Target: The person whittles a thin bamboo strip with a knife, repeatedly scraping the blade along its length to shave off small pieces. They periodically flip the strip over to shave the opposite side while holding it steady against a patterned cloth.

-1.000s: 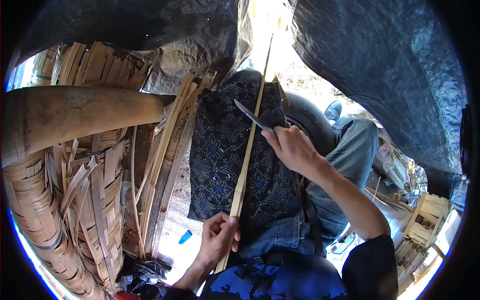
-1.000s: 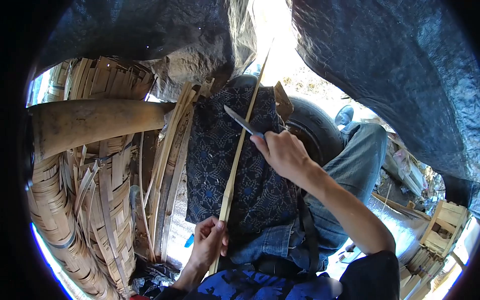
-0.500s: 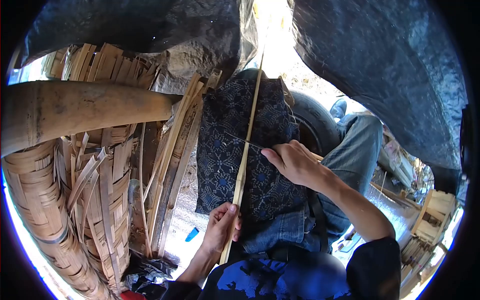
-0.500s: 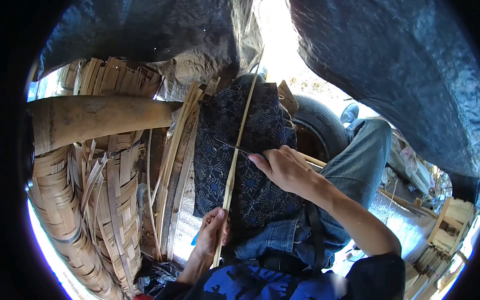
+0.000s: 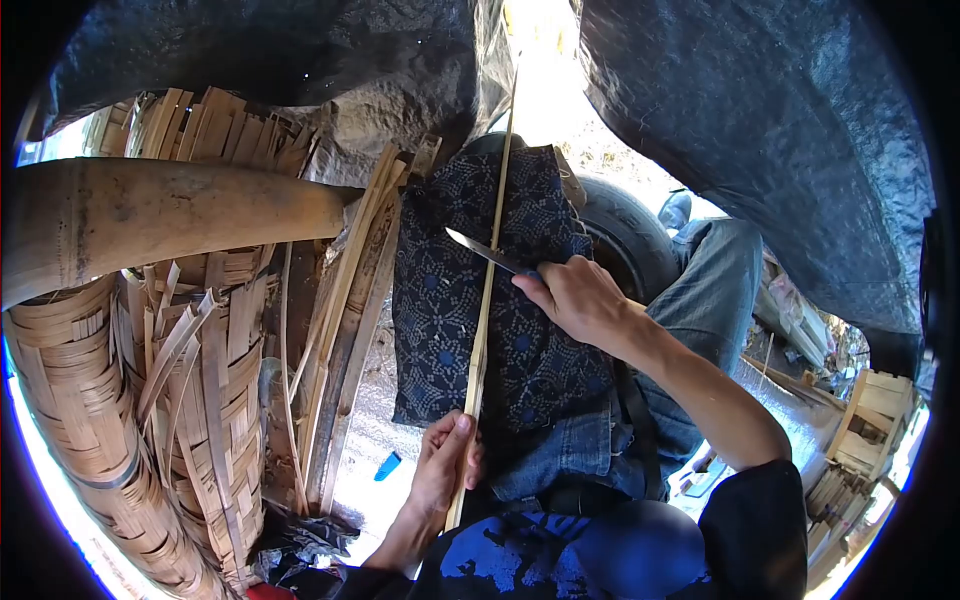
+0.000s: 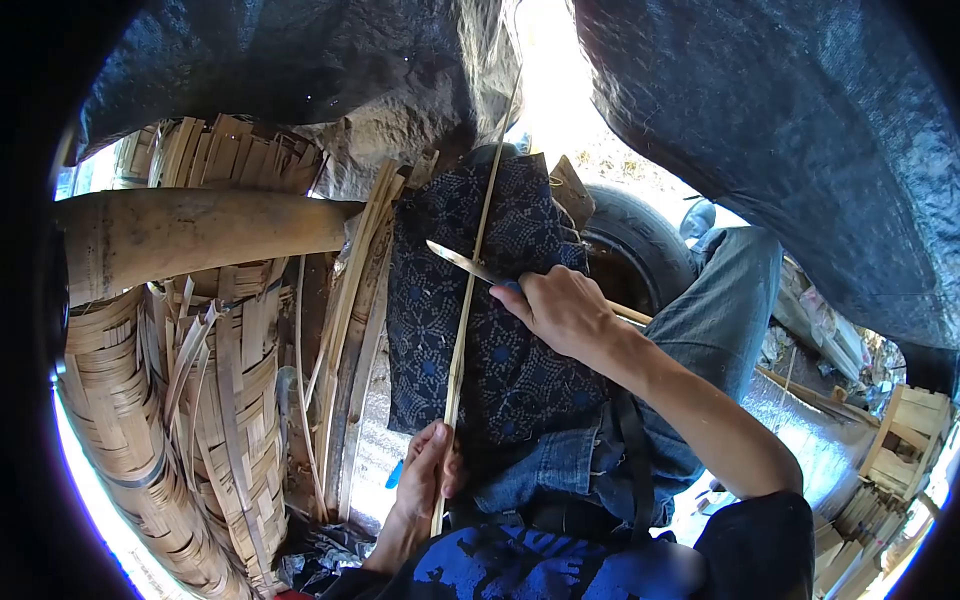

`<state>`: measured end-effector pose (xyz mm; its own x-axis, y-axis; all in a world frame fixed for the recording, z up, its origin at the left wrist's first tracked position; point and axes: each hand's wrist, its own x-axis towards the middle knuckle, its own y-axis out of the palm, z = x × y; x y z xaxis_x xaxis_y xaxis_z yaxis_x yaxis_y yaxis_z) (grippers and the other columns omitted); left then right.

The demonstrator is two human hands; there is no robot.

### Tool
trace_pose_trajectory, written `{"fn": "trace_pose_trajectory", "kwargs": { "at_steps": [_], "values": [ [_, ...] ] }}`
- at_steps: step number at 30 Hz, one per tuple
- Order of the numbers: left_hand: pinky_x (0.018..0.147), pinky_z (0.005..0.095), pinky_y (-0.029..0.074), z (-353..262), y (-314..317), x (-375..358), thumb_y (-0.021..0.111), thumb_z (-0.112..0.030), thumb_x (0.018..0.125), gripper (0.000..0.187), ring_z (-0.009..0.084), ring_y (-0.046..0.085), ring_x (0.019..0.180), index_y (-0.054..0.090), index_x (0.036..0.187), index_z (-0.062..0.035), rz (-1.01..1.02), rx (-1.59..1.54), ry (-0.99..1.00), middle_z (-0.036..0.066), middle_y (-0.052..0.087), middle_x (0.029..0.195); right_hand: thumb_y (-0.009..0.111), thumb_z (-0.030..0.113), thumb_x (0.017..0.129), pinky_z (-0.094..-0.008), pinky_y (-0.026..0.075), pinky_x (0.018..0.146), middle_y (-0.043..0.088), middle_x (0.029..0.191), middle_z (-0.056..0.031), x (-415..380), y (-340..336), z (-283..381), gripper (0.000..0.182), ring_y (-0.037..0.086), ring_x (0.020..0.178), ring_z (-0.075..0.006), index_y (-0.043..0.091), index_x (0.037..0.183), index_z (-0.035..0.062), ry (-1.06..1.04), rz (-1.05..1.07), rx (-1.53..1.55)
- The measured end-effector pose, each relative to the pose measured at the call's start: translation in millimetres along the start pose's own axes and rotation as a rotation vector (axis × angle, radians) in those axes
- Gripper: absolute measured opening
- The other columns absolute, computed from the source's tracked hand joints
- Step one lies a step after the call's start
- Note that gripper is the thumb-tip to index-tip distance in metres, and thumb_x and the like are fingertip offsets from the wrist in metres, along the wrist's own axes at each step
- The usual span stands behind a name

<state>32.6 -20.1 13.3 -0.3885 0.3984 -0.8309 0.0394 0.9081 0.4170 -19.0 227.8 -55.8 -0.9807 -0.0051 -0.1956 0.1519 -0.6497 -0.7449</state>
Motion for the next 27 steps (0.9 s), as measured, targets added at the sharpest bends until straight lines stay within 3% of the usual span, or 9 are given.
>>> {"fn": "trace_pose_trajectory", "kwargs": {
  "at_steps": [3, 8, 9, 10, 12, 14, 18, 22, 27],
  "values": [
    [0.036, 0.0210, 0.033, 3.6, -2.7, -0.5, 0.049, -0.029, 0.096, 0.028, 0.0107, 0.041, 0.037, 0.049, 0.080, -0.0054, 0.008, -0.030, 0.006, 0.003, 0.047, 0.056, 0.053, 0.039, 0.092, -0.0390, 0.045, 0.037, 0.050, 0.041, -0.0125, 2.0, 1.5, -5.8, 0.052, 0.054, 0.037, -0.0282, 0.053, 0.056, 0.0023, -0.030, 0.010, 0.017],
    [0.037, 0.0214, 0.033, 7.3, -5.3, -11.8, 0.049, -0.029, 0.096, 0.028, 0.0106, 0.041, 0.038, 0.048, 0.079, -0.0064, 0.016, -0.022, -0.018, 0.003, 0.047, 0.056, 0.050, 0.039, 0.094, -0.0356, 0.035, 0.030, 0.038, 0.039, -0.0051, 20.8, 18.7, -37.9, 0.050, 0.038, 0.029, -0.0216, 0.047, 0.055, 0.0062, -0.279, -0.310, -0.127],
    [0.037, 0.0214, 0.033, 10.3, -7.4, -16.4, 0.050, -0.030, 0.095, 0.028, 0.0107, 0.041, 0.038, 0.049, 0.079, -0.0063, 0.008, -0.025, -0.021, 0.003, 0.047, 0.055, 0.054, 0.030, 0.093, -0.0392, 0.034, 0.037, 0.035, 0.040, -0.0085, 27.1, 1.5, -29.5, 0.046, 0.041, 0.034, -0.0247, 0.045, 0.055, 0.0056, -0.080, -0.082, -0.033],
    [0.037, 0.0214, 0.033, 12.7, -9.9, -19.9, 0.050, -0.030, 0.095, 0.028, 0.0107, 0.041, 0.038, 0.049, 0.079, -0.0063, 0.014, -0.017, -0.016, 0.003, 0.047, 0.055, 0.054, 0.030, 0.093, -0.0392, 0.034, 0.037, 0.035, 0.040, -0.0085, 34.0, 3.8, -38.9, 0.046, 0.041, 0.034, -0.0247, 0.045, 0.055, 0.0056, -0.081, -0.092, -0.035],
    [0.037, 0.0217, 0.033, 15.1, -12.5, -23.6, 0.051, -0.030, 0.095, 0.028, 0.0110, 0.042, 0.038, 0.050, 0.080, -0.0061, -0.011, -0.019, -0.031, 0.003, 0.047, 0.056, 0.048, 0.033, 0.096, -0.0353, 0.038, 0.037, 0.040, 0.046, -0.0094, 49.7, 5.4, -58.5, 0.049, 0.044, 0.041, -0.0193, 0.042, 0.055, 0.0073, -0.342, -0.338, -0.255],
    [0.037, 0.0218, 0.034, 17.4, -13.0, -24.7, 0.051, -0.031, 0.095, 0.029, 0.0112, 0.042, 0.038, 0.050, 0.081, -0.0059, -0.005, -0.013, -0.032, 0.003, 0.047, 0.056, 0.047, 0.034, 0.096, -0.0396, 0.046, 0.050, 0.049, 0.052, -0.0173, 71.4, -12.3, -64.2, 0.050, 0.057, 0.053, -0.0288, 0.052, 0.063, -0.0041, 0.002, -0.101, -0.050],
    [0.038, 0.0228, 0.035, 6.8, -3.9, -23.9, 0.050, -0.034, 0.095, 0.033, 0.0117, 0.041, 0.039, 0.046, 0.077, -0.0069, -0.049, 0.066, -0.025, 0.002, 0.045, 0.055, 0.031, 0.043, 0.099, -0.0452, 0.048, 0.066, 0.061, 0.074, -0.0267, 111.6, -33.2, -79.8, 0.060, 0.063, 0.066, -0.0341, 0.058, 0.076, -0.0055, 0.345, -0.197, 0.155],
    [0.037, 0.0236, 0.031, -2.7, 6.4, -13.9, 0.040, -0.041, 0.098, 0.040, 0.0101, 0.036, 0.040, 0.038, 0.072, -0.0102, 0.022, 0.364, 0.121, -0.002, 0.034, 0.053, 0.028, 0.044, 0.100, -0.0425, 0.044, 0.060, 0.055, 0.061, -0.0126, 77.7, -49.4, -36.9, 0.055, 0.056, 0.056, -0.0251, 0.055, 0.085, -0.0015, 0.222, -0.376, 0.283],
    [0.034, 0.0262, 0.024, -14.7, -3.7, 17.1, 0.032, -0.058, 0.093, 0.050, 0.0127, 0.032, 0.038, 0.037, 0.072, -0.0134, 0.178, 0.314, -0.021, 0.000, 0.032, 0.052, 0.032, 0.036, 0.101, -0.0311, 0.029, 0.035, 0.035, 0.046, 0.0013, 14.8, -45.3, -12.5, 0.046, 0.030, 0.035, -0.0099, 0.051, 0.076, 0.0028, 0.054, -0.108, 0.382]
  ]
}}
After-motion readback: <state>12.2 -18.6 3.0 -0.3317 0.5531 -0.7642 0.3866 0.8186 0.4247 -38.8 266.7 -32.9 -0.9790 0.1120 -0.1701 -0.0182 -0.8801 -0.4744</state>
